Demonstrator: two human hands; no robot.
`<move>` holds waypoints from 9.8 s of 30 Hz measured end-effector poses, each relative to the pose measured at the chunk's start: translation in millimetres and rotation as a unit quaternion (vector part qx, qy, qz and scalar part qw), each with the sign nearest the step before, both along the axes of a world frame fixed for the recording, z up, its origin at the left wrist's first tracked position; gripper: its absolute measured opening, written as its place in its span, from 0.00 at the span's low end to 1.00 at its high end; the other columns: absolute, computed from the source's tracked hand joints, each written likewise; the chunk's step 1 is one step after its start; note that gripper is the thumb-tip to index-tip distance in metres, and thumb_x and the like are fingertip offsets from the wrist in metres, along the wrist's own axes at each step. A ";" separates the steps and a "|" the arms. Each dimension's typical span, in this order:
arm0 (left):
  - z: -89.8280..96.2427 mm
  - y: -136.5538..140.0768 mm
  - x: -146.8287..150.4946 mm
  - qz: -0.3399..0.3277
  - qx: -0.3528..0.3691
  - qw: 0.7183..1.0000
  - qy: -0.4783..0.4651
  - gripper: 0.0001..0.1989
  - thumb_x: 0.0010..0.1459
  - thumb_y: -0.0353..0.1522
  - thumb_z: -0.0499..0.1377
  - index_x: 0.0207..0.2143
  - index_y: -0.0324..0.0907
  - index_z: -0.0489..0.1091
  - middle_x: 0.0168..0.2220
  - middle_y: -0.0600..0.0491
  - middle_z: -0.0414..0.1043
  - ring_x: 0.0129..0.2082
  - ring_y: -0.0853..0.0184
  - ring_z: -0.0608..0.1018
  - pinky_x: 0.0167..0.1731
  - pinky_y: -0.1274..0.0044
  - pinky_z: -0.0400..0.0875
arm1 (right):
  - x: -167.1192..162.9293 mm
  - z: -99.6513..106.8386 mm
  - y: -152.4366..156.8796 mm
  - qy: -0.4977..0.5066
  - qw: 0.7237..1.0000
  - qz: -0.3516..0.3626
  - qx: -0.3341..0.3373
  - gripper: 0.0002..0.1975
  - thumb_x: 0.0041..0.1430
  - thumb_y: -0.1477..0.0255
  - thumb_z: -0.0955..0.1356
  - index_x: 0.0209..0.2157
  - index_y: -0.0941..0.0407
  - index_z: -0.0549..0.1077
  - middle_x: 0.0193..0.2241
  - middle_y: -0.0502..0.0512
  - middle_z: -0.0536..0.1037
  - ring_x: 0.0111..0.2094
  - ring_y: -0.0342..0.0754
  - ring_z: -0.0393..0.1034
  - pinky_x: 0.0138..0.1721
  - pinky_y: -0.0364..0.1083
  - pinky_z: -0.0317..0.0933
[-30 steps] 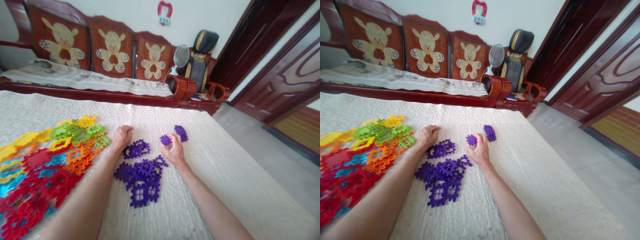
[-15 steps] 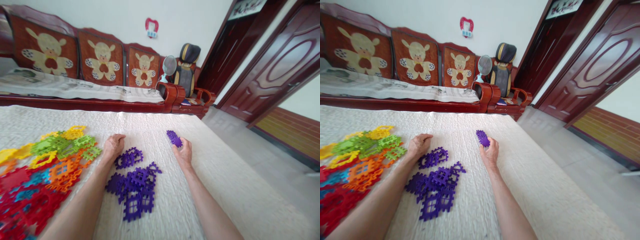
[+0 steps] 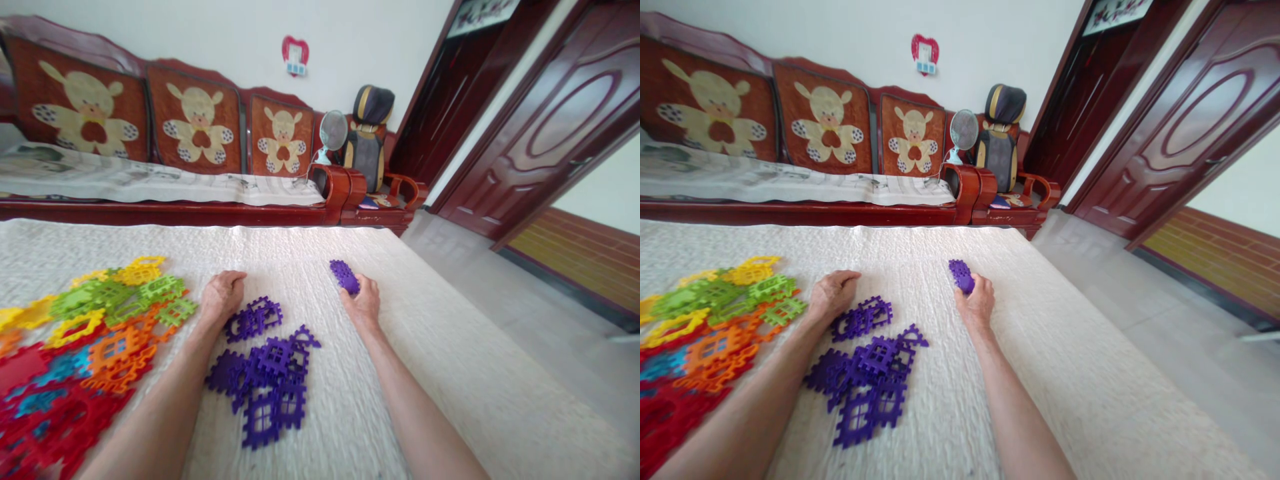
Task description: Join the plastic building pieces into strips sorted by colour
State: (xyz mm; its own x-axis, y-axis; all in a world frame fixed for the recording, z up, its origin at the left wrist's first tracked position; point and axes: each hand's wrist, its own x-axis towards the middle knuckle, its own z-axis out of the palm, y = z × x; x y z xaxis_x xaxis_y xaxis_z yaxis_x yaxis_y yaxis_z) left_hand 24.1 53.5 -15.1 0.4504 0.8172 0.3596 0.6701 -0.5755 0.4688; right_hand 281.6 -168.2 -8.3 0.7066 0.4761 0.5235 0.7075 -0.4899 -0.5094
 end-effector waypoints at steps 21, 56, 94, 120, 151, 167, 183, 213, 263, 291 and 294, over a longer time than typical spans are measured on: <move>-0.1 0.4 -0.8 0.007 0.001 1.000 0.005 0.17 0.57 0.30 0.50 0.40 0.46 0.78 0.44 0.52 0.80 0.44 0.62 0.79 0.50 0.75 0.71 | 5.2 -0.9 0.0 0.017 0.999 0.037 0.024 0.27 0.48 0.66 0.67 0.51 0.58 0.68 0.48 0.64 0.71 0.50 0.58 0.65 0.54 0.58 0.60; 3.9 -1.3 -0.2 0.007 -0.016 1.000 0.006 0.17 0.58 0.29 0.51 0.42 0.43 0.79 0.45 0.51 0.80 0.45 0.61 0.79 0.51 0.71 0.71 | 12.5 -5.9 2.3 0.003 0.997 0.056 0.048 0.26 0.48 0.65 0.68 0.50 0.59 0.69 0.46 0.64 0.73 0.48 0.57 0.67 0.53 0.57 0.62; 15.5 -13.3 -3.8 -0.005 -0.089 0.994 -0.071 0.17 0.60 0.26 0.53 0.46 0.45 0.77 0.47 0.53 0.79 0.49 0.68 0.78 0.54 0.77 0.69 | -52.2 -6.1 16.7 -0.105 0.948 0.301 -0.012 0.12 0.57 0.79 0.60 0.35 0.57 0.74 0.36 0.59 0.76 0.41 0.51 0.70 0.47 0.49 0.64; 17.1 -147.3 -105.0 -0.026 -0.030 0.999 -0.011 0.19 0.55 0.23 0.51 0.47 0.38 0.74 0.47 0.45 0.77 0.51 0.62 0.76 0.56 0.69 0.67 | -126.8 36.1 -30.1 0.083 0.948 0.237 -0.198 0.16 0.63 0.68 0.61 0.49 0.56 0.74 0.46 0.59 0.78 0.48 0.49 0.72 0.49 0.46 0.62; 19.3 -157.3 -64.5 -0.040 -0.045 0.994 -0.088 0.17 0.59 0.28 0.52 0.47 0.38 0.75 0.45 0.45 0.79 0.46 0.61 0.80 0.50 0.70 0.72 | -154.8 5.8 -43.2 0.097 0.928 0.359 0.027 0.26 0.55 0.66 0.68 0.55 0.56 0.68 0.51 0.62 0.76 0.53 0.54 0.70 0.56 0.55 0.62; 7.2 -130.8 -38.0 -0.055 -0.074 0.988 -0.123 0.14 0.59 0.31 0.53 0.41 0.44 0.78 0.37 0.50 0.81 0.38 0.61 0.81 0.43 0.70 0.74 | -150.1 13.0 -44.9 0.222 0.918 0.317 0.091 0.17 0.64 0.60 0.61 0.43 0.54 0.74 0.36 0.55 0.81 0.38 0.51 0.76 0.42 0.46 0.68; 9.1 -130.6 -38.0 -0.047 -0.091 0.983 -0.154 0.15 0.58 0.33 0.53 0.41 0.42 0.78 0.29 0.52 0.80 0.30 0.65 0.80 0.35 0.74 0.74 | -147.3 4.7 -41.9 0.284 0.918 0.248 0.126 0.23 0.55 0.64 0.67 0.52 0.58 0.70 0.40 0.59 0.81 0.39 0.51 0.77 0.44 0.48 0.71; 18.1 -137.9 -35.1 -0.184 -0.049 0.975 -0.117 0.11 0.60 0.35 0.56 0.42 0.42 0.76 0.35 0.50 0.78 0.37 0.63 0.77 0.42 0.71 0.70 | -143.2 16.0 -47.0 0.315 0.906 0.261 0.107 0.23 0.61 0.62 0.63 0.55 0.57 0.66 0.42 0.57 0.78 0.39 0.48 0.73 0.42 0.47 0.67; 15.9 -138.9 -33.0 -0.195 -0.070 0.971 -0.123 0.08 0.57 0.36 0.57 0.30 0.42 0.73 0.51 0.45 0.73 0.53 0.57 0.75 0.56 0.63 0.66 | -81.7 2.2 -55.0 0.094 0.962 0.254 0.039 0.21 0.46 0.79 0.61 0.41 0.54 0.76 0.48 0.58 0.76 0.53 0.52 0.68 0.59 0.56 0.59; 10.9 -135.2 -32.0 -0.195 -0.045 0.972 -0.120 0.10 0.57 0.38 0.57 0.31 0.43 0.75 0.51 0.45 0.74 0.51 0.55 0.76 0.54 0.60 0.68 | -73.6 3.5 -43.6 -0.011 0.994 0.107 0.033 0.24 0.52 0.67 0.67 0.52 0.58 0.68 0.45 0.62 0.73 0.48 0.55 0.67 0.51 0.54 0.62; 12.1 -135.2 -32.1 -0.202 -0.042 0.971 -0.118 0.10 0.57 0.38 0.56 0.31 0.43 0.74 0.51 0.44 0.74 0.51 0.55 0.76 0.54 0.59 0.68 | -38.6 4.7 -32.0 -0.031 0.995 0.056 0.071 0.25 0.51 0.66 0.67 0.51 0.58 0.68 0.46 0.64 0.73 0.48 0.57 0.67 0.50 0.57 0.62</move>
